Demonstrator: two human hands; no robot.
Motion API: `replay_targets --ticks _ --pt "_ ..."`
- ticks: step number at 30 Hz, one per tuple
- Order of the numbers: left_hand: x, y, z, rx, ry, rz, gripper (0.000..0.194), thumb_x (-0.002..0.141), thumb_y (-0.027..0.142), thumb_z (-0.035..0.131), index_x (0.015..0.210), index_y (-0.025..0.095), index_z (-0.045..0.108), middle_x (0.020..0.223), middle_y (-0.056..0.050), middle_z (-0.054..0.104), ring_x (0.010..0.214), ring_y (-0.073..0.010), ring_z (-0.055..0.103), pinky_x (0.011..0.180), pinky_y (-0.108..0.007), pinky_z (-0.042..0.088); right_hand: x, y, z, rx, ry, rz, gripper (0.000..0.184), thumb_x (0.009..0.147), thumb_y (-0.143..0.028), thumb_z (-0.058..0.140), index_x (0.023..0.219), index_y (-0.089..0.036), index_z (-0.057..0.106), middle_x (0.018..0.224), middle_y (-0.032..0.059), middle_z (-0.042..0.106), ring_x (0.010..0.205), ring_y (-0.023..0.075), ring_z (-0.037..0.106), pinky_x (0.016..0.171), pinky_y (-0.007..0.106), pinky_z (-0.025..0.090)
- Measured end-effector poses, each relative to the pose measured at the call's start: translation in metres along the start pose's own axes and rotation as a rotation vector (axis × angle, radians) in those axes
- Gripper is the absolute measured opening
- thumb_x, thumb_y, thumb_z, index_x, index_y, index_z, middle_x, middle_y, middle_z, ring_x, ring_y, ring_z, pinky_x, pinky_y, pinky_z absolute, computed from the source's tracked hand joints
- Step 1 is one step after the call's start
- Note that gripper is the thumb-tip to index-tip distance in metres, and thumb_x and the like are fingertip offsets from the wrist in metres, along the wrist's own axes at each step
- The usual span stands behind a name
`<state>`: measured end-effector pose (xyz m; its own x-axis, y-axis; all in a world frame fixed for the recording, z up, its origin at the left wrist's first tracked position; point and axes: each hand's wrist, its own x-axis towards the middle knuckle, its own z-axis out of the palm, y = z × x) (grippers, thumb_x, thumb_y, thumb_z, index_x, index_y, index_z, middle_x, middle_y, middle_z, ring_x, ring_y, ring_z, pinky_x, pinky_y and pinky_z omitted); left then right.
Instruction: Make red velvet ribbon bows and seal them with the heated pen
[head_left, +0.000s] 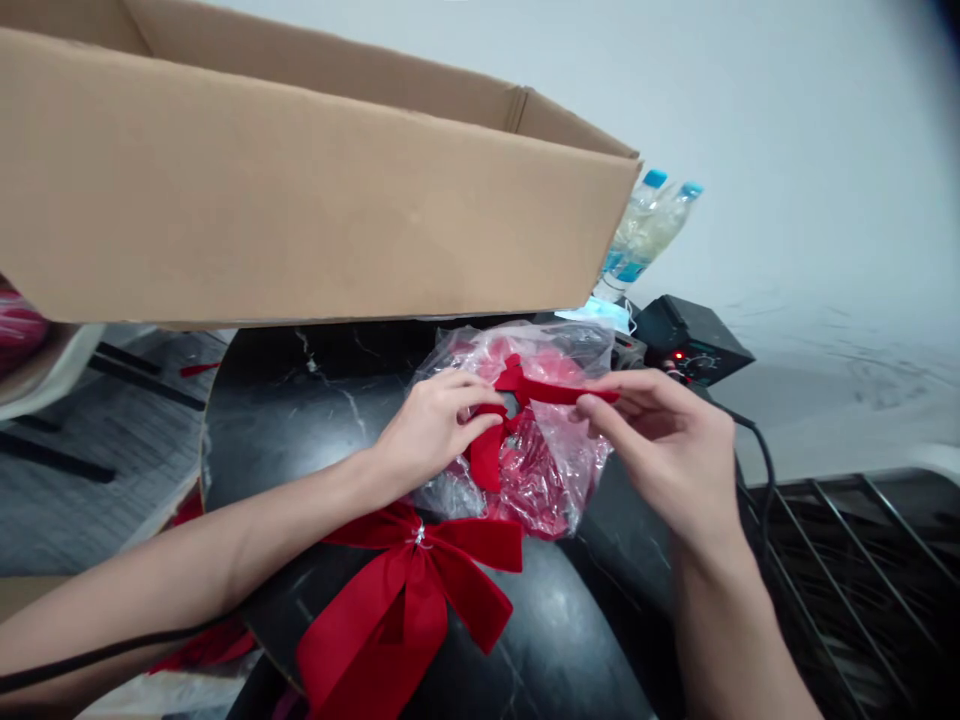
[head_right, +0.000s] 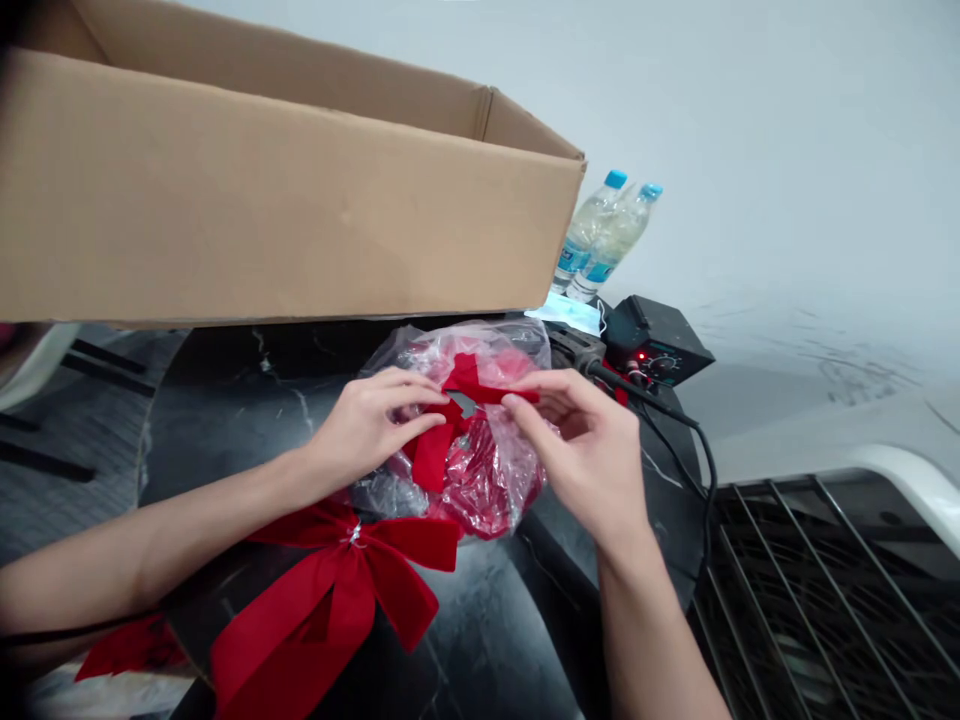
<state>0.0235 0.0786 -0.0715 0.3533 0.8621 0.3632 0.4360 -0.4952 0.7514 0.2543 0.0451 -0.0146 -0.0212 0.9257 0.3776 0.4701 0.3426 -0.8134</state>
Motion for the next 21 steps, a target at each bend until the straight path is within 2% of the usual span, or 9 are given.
replay_targets --ticks 2,4,6,8,10,12,15,18,21 --pt "-0.001 0.007 -0.008 -0.118 0.048 0.004 0.037 0.089 0.024 0.074 0.126 0.021 0.071 0.116 -0.008 0.076 0.106 -0.0213 0.070 0.096 -0.035 0.055 -0.004 -0.003 0.003 0.010 -0.024 -0.137 0.012 0.087 -0.019 0.076 0.096 -0.027 0.074 0.099 0.0028 0.077 0.091 0.0205 0.073 0.088 0.036 0.060" --pt "-0.004 0.012 -0.016 -0.341 -0.004 -0.037 0.052 0.087 0.026 0.077 0.137 0.024 0.064 0.108 -0.005 0.078 0.091 -0.0185 0.073 0.083 -0.032 0.060 -0.007 -0.005 0.007 0.035 -0.076 -0.261 0.016 0.086 -0.014 0.075 0.095 -0.027 0.074 0.108 0.0032 0.077 0.103 0.0227 0.072 0.099 0.042 0.056" --pt "-0.007 0.014 -0.021 -0.518 -0.058 -0.064 0.043 0.085 0.025 0.080 0.127 0.024 0.073 0.103 -0.004 0.081 0.085 -0.0176 0.075 0.078 -0.030 0.062 -0.009 -0.005 0.011 0.017 -0.114 -0.345 0.019 0.085 -0.013 0.076 0.097 -0.028 0.074 0.115 0.0041 0.075 0.107 0.0234 0.071 0.100 0.043 0.056" --pt "-0.009 0.015 -0.022 -0.577 -0.021 -0.038 0.026 0.079 0.021 0.085 0.105 0.022 0.082 0.106 -0.005 0.082 0.093 -0.0196 0.076 0.086 -0.029 0.063 -0.009 -0.004 0.013 -0.036 -0.120 -0.393 0.018 0.084 -0.015 0.078 0.097 -0.027 0.075 0.119 0.0055 0.074 0.108 0.0241 0.071 0.099 0.043 0.057" --pt "-0.010 0.015 -0.022 -0.607 0.030 -0.018 0.023 0.069 0.017 0.091 0.092 0.021 0.085 0.104 -0.006 0.082 0.098 -0.0214 0.077 0.090 -0.028 0.063 -0.009 -0.003 0.016 -0.071 -0.111 -0.408 0.017 0.083 -0.017 0.081 0.095 -0.027 0.075 0.117 0.0058 0.075 0.105 0.0237 0.072 0.098 0.042 0.058" --pt "-0.011 0.017 -0.021 -0.653 0.059 -0.043 0.023 0.067 0.016 0.092 0.089 0.020 0.085 0.099 -0.005 0.083 0.092 -0.0205 0.078 0.083 -0.025 0.065 -0.009 -0.001 0.020 -0.060 -0.095 -0.411 0.017 0.082 -0.016 0.081 0.095 -0.026 0.075 0.111 0.0054 0.076 0.100 0.0223 0.073 0.095 0.040 0.059" --pt "-0.014 0.022 -0.019 -0.704 0.106 -0.104 0.022 0.074 0.014 0.087 0.095 0.020 0.084 0.096 -0.004 0.083 0.085 -0.0177 0.079 0.076 -0.021 0.065 -0.011 0.000 0.027 0.011 -0.063 -0.380 0.017 0.082 -0.013 0.081 0.094 -0.024 0.074 0.100 0.0037 0.077 0.095 0.0204 0.073 0.089 0.037 0.060" --pt "-0.017 0.024 -0.018 -0.681 0.112 -0.141 0.022 0.077 0.014 0.085 0.098 0.021 0.084 0.096 -0.002 0.083 0.083 -0.0159 0.079 0.077 -0.018 0.065 -0.012 -0.001 0.031 0.054 -0.057 -0.239 0.020 0.085 -0.016 0.079 0.102 -0.025 0.075 0.101 0.0029 0.077 0.094 0.0191 0.074 0.086 0.034 0.061" --pt "-0.018 0.024 -0.018 -0.611 0.131 -0.144 0.017 0.077 0.015 0.085 0.094 0.021 0.085 0.090 -0.001 0.083 0.077 -0.0144 0.079 0.074 -0.016 0.064 -0.013 -0.004 0.030 0.058 -0.150 -0.075 0.029 0.088 -0.024 0.077 0.117 -0.027 0.073 0.109 0.0023 0.078 0.092 0.0175 0.075 0.080 0.030 0.063"
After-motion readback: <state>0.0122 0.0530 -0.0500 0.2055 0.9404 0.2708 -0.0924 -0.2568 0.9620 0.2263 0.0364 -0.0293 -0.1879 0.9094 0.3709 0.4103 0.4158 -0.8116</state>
